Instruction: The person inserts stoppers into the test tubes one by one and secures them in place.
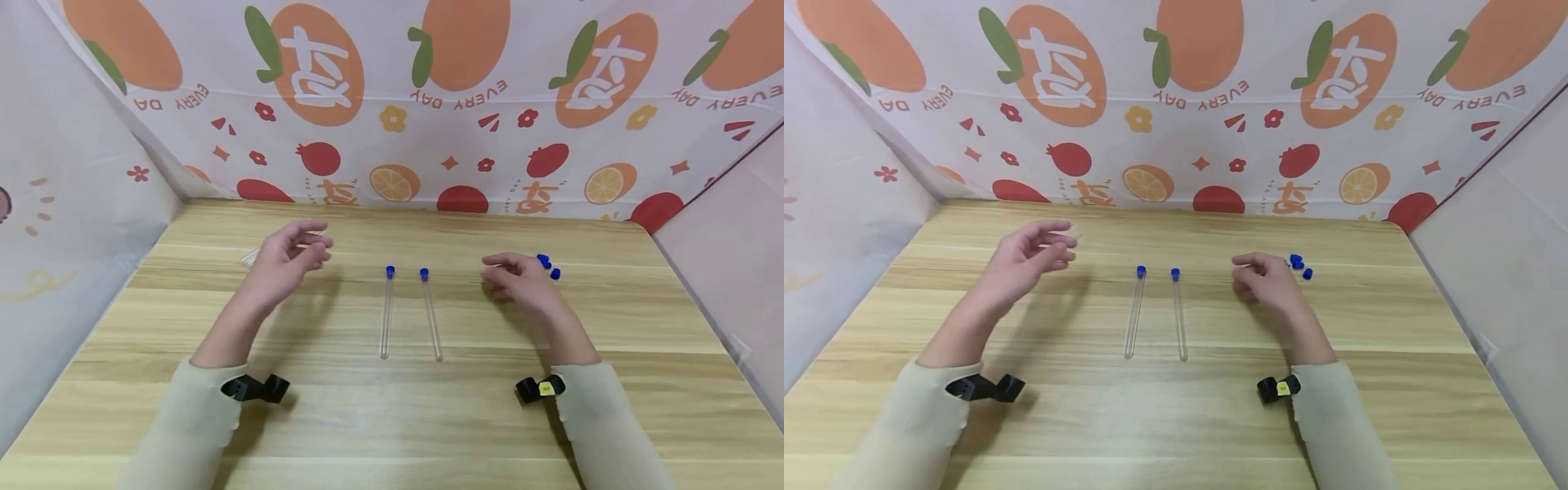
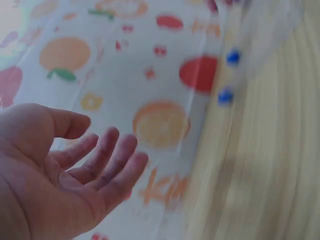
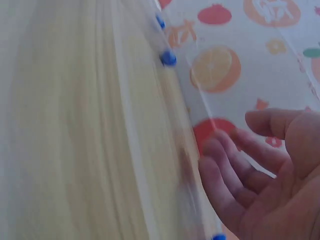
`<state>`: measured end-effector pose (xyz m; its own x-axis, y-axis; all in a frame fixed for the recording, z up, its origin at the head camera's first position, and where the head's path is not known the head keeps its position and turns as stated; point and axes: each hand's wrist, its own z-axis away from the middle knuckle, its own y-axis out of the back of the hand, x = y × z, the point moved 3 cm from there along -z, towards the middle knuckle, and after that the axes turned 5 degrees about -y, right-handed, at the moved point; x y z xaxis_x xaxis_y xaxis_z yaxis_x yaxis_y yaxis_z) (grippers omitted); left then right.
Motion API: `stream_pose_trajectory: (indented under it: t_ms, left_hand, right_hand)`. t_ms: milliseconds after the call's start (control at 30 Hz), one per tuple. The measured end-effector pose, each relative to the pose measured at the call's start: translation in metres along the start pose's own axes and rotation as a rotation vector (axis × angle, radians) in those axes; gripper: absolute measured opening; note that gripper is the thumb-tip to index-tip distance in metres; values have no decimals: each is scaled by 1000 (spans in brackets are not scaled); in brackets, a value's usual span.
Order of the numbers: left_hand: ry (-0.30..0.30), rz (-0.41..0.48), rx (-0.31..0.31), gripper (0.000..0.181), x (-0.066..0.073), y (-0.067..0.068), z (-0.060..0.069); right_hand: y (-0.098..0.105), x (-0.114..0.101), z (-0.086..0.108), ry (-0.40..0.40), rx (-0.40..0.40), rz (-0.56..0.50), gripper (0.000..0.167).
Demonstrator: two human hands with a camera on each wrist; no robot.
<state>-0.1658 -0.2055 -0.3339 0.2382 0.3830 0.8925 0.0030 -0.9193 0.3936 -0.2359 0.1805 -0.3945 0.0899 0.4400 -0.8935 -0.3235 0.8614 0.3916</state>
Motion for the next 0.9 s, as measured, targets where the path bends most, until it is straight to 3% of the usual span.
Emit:
stream_pose_trajectory:
  t_ms: [167,333,633,900]
  left_hand:
    - [-64,-428,113,33,-12,24,-1]
    - [-55,-632,84,31,-27,34,-3]
    - [-2,-809,-13,33,-42,39,-2]
    - [27,-837,-51,34,-48,41,-4]
  right_hand:
    - [29,6,2,25,198,162,38]
    - [48,11,5,13,272,201,41]
    - [70,29,4,-82,335,228,44]
    - [87,38,6,-116,387,262,49]
